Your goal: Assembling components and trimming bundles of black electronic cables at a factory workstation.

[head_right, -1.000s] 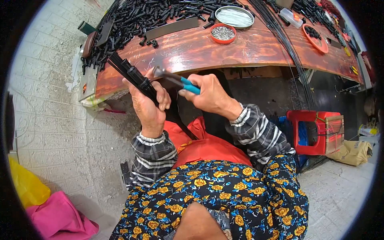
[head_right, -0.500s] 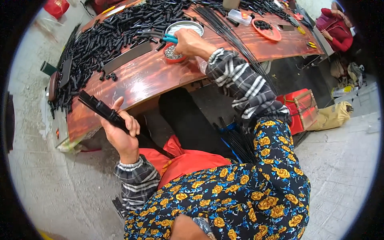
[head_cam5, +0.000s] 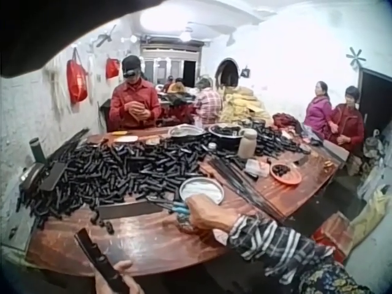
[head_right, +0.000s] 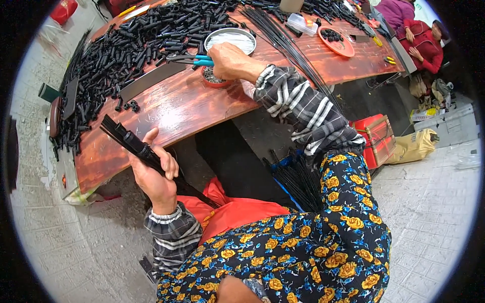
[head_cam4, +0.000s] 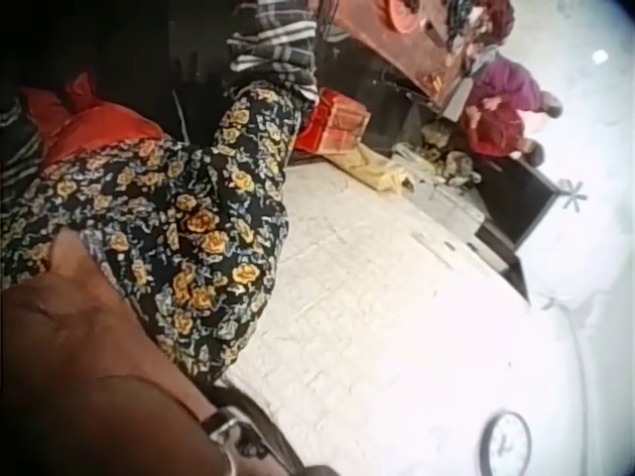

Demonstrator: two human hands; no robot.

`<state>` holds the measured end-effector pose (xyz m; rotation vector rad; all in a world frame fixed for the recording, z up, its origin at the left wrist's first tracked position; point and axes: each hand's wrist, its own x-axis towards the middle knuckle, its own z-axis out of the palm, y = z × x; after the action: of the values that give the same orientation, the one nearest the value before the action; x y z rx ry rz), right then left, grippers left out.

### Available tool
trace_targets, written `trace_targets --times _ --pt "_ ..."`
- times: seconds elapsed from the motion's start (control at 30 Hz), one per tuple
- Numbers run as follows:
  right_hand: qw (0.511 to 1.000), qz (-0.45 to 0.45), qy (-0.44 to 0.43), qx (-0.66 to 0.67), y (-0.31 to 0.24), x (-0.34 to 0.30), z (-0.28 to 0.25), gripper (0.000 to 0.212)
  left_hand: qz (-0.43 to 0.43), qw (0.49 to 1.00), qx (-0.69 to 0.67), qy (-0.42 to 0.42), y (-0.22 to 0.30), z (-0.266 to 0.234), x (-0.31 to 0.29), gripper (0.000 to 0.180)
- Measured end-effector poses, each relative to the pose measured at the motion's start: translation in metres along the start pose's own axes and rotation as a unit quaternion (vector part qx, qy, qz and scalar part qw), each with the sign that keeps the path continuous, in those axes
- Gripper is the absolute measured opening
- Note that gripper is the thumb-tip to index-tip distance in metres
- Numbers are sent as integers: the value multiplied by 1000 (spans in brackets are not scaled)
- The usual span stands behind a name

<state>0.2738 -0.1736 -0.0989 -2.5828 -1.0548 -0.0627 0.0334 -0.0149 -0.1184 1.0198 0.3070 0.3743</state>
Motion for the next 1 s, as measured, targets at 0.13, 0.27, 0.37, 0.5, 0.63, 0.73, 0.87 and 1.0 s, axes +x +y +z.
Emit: trace_targets --times 0.13,0.27,0.37,0.5,0.63,0.73,0.87,1.0 --pt "1000 3 -19 22 -4 2 -3 14 0 1000 3 6 -1 -3 2 80" --pt "1000 1 -2 30 -6 6 3 16 -5 1000 -5 2 -5 -7 4 76" --pt "998 -27 44 28 2 8 12 19 -5 1000 -13 -4 -5 -5 5 76" --pt "999 -25 21 22 3 9 11 22 -3 1000 -3 5 -4 -7 6 80" --pt "998 14 -13 67 -5 8 -6 22 3 1000 1 19 -1 -12 6 80" --pt "996 22 4 91 8 7 -6 22 -3 1000 -11 10 -2 -8 6 79" --pt "975 79 -20 206 12 3 -11 21 -3 1000 -5 4 -3 -5 4 78" --pt "965 82 1 250 15 -4 -8 21 3 1000 0 6 -3 -3 0 78"
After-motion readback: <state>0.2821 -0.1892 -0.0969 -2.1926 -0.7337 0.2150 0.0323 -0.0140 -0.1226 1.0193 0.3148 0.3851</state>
